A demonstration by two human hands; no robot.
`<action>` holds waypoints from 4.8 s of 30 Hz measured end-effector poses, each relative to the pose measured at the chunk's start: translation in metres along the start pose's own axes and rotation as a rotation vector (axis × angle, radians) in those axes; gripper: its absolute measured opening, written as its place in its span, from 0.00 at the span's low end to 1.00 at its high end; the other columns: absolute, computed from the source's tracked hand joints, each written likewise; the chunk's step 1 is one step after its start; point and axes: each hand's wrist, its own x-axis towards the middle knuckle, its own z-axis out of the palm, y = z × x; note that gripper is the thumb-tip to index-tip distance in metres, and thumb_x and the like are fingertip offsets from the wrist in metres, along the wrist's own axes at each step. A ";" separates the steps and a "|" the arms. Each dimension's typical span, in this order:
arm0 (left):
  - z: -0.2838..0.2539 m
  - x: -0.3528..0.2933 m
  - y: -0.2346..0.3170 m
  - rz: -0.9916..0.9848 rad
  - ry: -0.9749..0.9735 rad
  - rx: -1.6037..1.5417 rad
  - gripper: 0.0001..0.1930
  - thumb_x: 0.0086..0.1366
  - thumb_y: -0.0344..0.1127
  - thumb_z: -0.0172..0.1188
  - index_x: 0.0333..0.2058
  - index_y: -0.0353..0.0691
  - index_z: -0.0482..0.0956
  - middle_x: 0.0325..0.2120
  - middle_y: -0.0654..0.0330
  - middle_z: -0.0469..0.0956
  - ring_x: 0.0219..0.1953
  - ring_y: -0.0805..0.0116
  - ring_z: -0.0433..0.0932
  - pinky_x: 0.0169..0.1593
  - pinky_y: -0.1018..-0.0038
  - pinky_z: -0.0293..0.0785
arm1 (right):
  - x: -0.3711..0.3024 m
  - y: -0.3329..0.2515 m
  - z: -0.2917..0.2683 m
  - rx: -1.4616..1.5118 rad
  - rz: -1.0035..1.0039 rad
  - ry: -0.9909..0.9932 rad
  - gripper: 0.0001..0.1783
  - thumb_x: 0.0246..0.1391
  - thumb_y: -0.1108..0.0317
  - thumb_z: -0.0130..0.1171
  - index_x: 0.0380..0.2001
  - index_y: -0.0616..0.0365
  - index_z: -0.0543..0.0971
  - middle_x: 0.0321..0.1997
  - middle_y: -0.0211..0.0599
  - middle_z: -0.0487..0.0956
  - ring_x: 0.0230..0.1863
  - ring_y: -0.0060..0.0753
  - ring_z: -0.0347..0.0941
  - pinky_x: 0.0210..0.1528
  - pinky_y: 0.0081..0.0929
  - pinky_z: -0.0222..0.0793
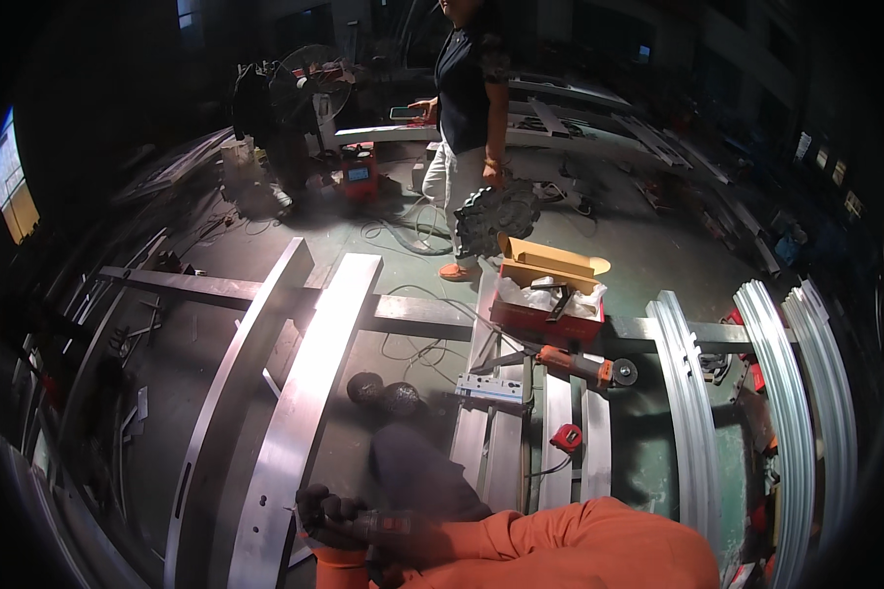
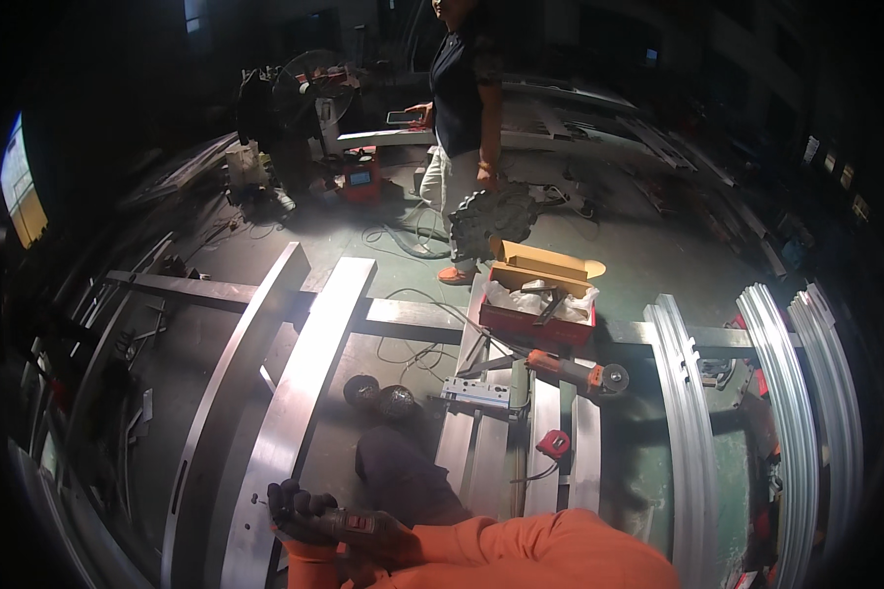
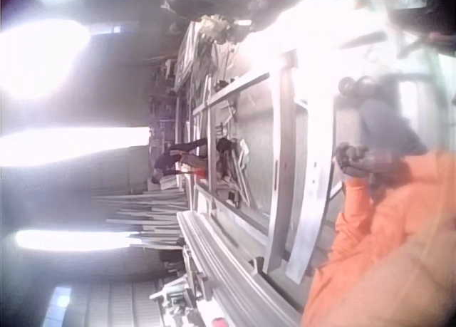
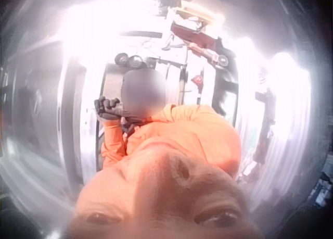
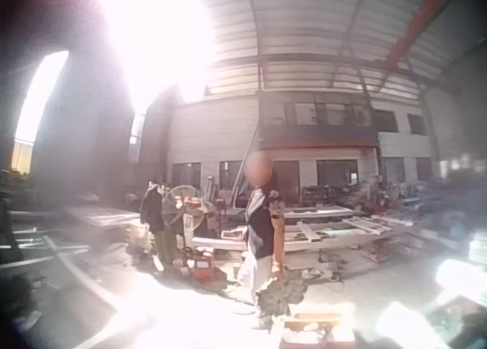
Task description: The person measures and marks a curved metal sheet with a square and pencil, then uses a power drill to fasten screws into the sheet. The person also handles a long metal frame and places it on the floor.
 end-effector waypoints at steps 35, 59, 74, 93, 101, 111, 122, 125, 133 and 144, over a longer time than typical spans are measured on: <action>-0.149 -0.092 0.030 -0.179 0.709 0.200 0.09 0.73 0.38 0.58 0.46 0.42 0.75 0.23 0.65 0.70 0.23 0.71 0.70 0.28 0.70 0.71 | 0.069 -0.166 0.061 -1.539 -0.763 0.059 0.10 0.49 0.55 0.71 0.29 0.47 0.83 0.38 0.39 0.82 0.34 0.38 0.80 0.35 0.32 0.75; -0.144 -0.072 -0.025 -0.537 0.793 0.161 0.06 0.72 0.45 0.56 0.40 0.55 0.70 0.28 0.72 0.64 0.29 0.77 0.66 0.28 0.82 0.67 | -0.100 -0.144 -0.159 -1.276 0.221 0.991 0.55 0.43 0.57 0.75 0.72 0.60 0.62 0.46 0.44 0.85 0.48 0.39 0.84 0.50 0.33 0.77; -0.212 -0.117 -0.043 -0.340 0.510 1.057 0.16 0.71 0.32 0.50 0.56 0.40 0.72 0.40 0.56 0.78 0.43 0.59 0.76 0.48 0.66 0.74 | -0.058 -0.087 -0.330 -1.214 0.270 0.842 0.26 0.53 0.66 0.69 0.55 0.59 0.78 0.40 0.39 0.84 0.39 0.32 0.79 0.40 0.32 0.75; -0.049 -0.044 -0.004 -0.208 0.706 0.678 0.13 0.66 0.32 0.66 0.43 0.34 0.73 0.29 0.56 0.81 0.28 0.68 0.80 0.31 0.72 0.77 | 0.032 -0.137 -0.056 -1.089 -0.070 0.330 0.20 0.55 0.70 0.65 0.52 0.59 0.80 0.46 0.43 0.84 0.45 0.34 0.83 0.48 0.30 0.77; -0.060 -0.064 -0.006 -0.182 0.319 1.025 0.23 0.66 0.53 0.69 0.34 0.37 0.74 0.25 0.63 0.77 0.28 0.73 0.76 0.33 0.73 0.74 | 0.048 -0.085 -0.011 -1.282 0.222 -0.179 0.15 0.62 0.55 0.58 0.44 0.53 0.82 0.39 0.44 0.84 0.42 0.51 0.81 0.45 0.40 0.74; -0.113 -0.047 -0.005 -0.221 0.574 0.910 0.16 0.75 0.49 0.56 0.40 0.40 0.75 0.22 0.66 0.71 0.19 0.74 0.70 0.23 0.76 0.64 | 0.022 -0.125 -0.072 -0.646 0.041 0.224 0.08 0.57 0.68 0.63 0.39 0.58 0.80 0.35 0.35 0.82 0.32 0.25 0.78 0.34 0.24 0.72; -0.093 -0.042 -0.026 -0.302 0.611 1.282 0.21 0.79 0.51 0.45 0.29 0.42 0.68 0.18 0.63 0.67 0.17 0.71 0.68 0.24 0.72 0.65 | -0.051 -0.204 -0.172 -0.300 -0.128 0.875 0.07 0.64 0.69 0.59 0.38 0.61 0.83 0.30 0.30 0.80 0.27 0.17 0.73 0.26 0.16 0.65; -0.098 -0.045 -0.028 -0.223 0.670 1.222 0.22 0.78 0.52 0.48 0.30 0.42 0.69 0.18 0.63 0.66 0.17 0.72 0.67 0.25 0.73 0.65 | -0.056 -0.206 -0.171 -0.388 -0.084 1.006 0.11 0.64 0.62 0.63 0.37 0.59 0.82 0.25 0.28 0.77 0.23 0.15 0.68 0.25 0.14 0.61; -0.101 -0.043 -0.023 -0.257 0.662 1.021 0.18 0.75 0.50 0.57 0.33 0.40 0.71 0.24 0.65 0.69 0.23 0.75 0.69 0.27 0.75 0.67 | -0.052 -0.199 -0.169 -0.362 -0.027 0.985 0.10 0.62 0.64 0.62 0.38 0.60 0.83 0.25 0.31 0.78 0.22 0.18 0.68 0.25 0.16 0.63; -0.119 -0.062 -0.009 0.109 -0.013 2.029 0.04 0.67 0.25 0.55 0.40 0.37 0.74 0.31 0.59 0.75 0.27 0.66 0.77 0.31 0.73 0.75 | 0.049 -0.173 -0.127 -0.311 0.035 0.697 0.13 0.66 0.61 0.57 0.40 0.59 0.82 0.26 0.25 0.77 0.21 0.14 0.68 0.22 0.13 0.58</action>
